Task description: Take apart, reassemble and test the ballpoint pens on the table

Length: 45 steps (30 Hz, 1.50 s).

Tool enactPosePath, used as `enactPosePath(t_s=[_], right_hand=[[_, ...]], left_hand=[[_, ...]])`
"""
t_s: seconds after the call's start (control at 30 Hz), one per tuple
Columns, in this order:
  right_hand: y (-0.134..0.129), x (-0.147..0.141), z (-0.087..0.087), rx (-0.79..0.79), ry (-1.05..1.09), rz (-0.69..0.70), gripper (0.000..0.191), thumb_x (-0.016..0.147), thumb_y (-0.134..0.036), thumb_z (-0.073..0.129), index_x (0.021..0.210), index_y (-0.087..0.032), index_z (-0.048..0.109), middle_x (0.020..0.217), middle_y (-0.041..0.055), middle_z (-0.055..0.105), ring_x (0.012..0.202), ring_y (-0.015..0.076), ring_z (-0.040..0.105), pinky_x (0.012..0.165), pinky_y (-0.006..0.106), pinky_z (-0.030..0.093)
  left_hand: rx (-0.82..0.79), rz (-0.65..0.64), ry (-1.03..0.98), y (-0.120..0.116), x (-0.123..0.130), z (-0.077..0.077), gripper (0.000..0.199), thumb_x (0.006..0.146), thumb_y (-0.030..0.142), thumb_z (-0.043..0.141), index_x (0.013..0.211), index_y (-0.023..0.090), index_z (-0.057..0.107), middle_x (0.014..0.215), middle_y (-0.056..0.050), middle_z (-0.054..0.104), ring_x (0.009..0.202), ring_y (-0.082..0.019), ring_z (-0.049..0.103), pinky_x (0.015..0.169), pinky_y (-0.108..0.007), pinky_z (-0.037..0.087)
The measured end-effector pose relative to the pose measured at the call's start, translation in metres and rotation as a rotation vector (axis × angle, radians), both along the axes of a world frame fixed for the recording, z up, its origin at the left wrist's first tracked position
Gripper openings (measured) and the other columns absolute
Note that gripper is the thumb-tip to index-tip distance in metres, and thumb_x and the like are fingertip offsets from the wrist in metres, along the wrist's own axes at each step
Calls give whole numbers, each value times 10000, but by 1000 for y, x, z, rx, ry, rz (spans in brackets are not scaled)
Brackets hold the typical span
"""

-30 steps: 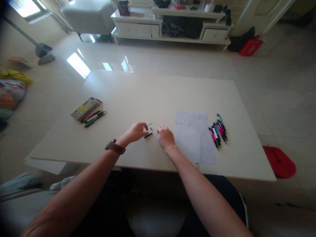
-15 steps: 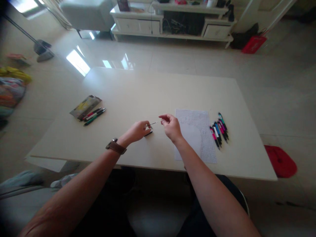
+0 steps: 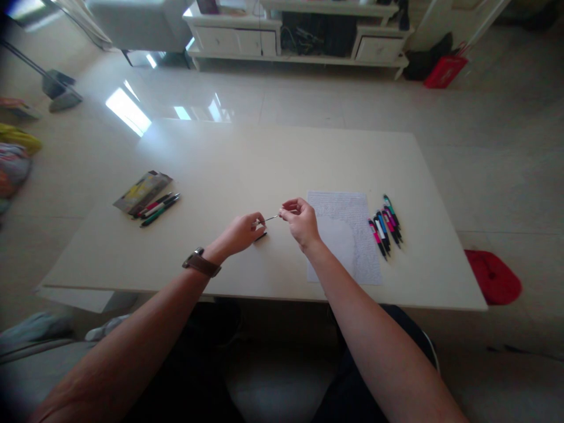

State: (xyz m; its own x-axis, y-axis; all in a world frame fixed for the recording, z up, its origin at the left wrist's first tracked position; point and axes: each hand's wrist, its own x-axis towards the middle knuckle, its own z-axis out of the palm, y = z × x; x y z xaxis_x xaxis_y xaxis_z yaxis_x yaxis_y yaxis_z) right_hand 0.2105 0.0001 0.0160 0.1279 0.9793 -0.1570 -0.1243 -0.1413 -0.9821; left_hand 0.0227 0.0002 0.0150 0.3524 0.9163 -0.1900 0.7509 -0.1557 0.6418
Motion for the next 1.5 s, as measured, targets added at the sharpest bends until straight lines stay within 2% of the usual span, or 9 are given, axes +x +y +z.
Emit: enactPosePath(t_s=[0.27,0.53,0.7,0.83,0.97,1.13,1.23,1.4,1.5], right_hand=[[-2,-2,-1,-35,-4,30,233,644,-254,728,826,-175,606,766,1,644,713,140,637,739,314,515],[-5,-5,-3,-16,-41,49,290,621,-262,760,850,-183,600,779,-3,642,718,168,673,730,342,547],[-6,-9,-2,-23,-100,139,299,635,-266,759,867,-182,591,795,14,663,731,165,661,723,336,543],[-6,-9,-1,-25,-163,164,288,624,-158,691,894,-180,594,864,27,674,789,173,659,730,325,534],[-7,-7,0,-35,-320,151,215,645,-96,579,841,-181,601,849,28,672,758,165,633,698,304,502],[-9,-8,-1,-39,-481,164,75,725,-145,582,781,-183,614,796,29,662,711,152,596,645,273,457],[-10,-8,-3,-48,-544,180,54,744,-153,594,778,-186,620,775,24,660,693,150,596,632,266,447],[-12,-6,-8,-75,-687,202,25,752,-164,644,744,-187,651,775,38,690,693,156,602,665,282,443],[-13,-8,-12,-109,-621,230,89,790,-251,669,746,-175,678,761,54,702,686,162,616,665,289,455]], left_hand=[[-4,11,-4,0,-1,0,208,851,318,569,979,185,663,660,0,590,563,-125,433,562,-263,273],[21,5,-14,1,-2,-4,188,844,308,575,964,188,655,627,15,558,548,-120,419,550,-265,257],[10,-7,-62,0,0,-1,187,830,287,584,973,186,650,581,44,515,516,-105,389,537,-257,256],[2,-11,-73,1,-1,-1,193,804,266,609,974,184,653,563,56,484,514,-106,383,533,-257,257],[-31,2,10,3,-6,-8,203,745,240,662,937,179,674,627,27,547,545,-115,428,544,-263,293],[-145,-2,181,3,-13,-20,175,683,216,714,851,168,712,696,-30,633,613,-145,517,576,-269,354],[-190,-15,215,3,-12,-19,100,698,195,701,789,162,727,672,-40,638,610,-146,521,586,-272,364],[-240,15,51,5,-6,-9,126,761,208,661,837,138,733,572,16,539,542,-113,439,555,-268,326],[-240,12,-125,7,-3,-5,168,795,282,661,846,132,715,531,64,415,506,-87,338,516,-258,258]])
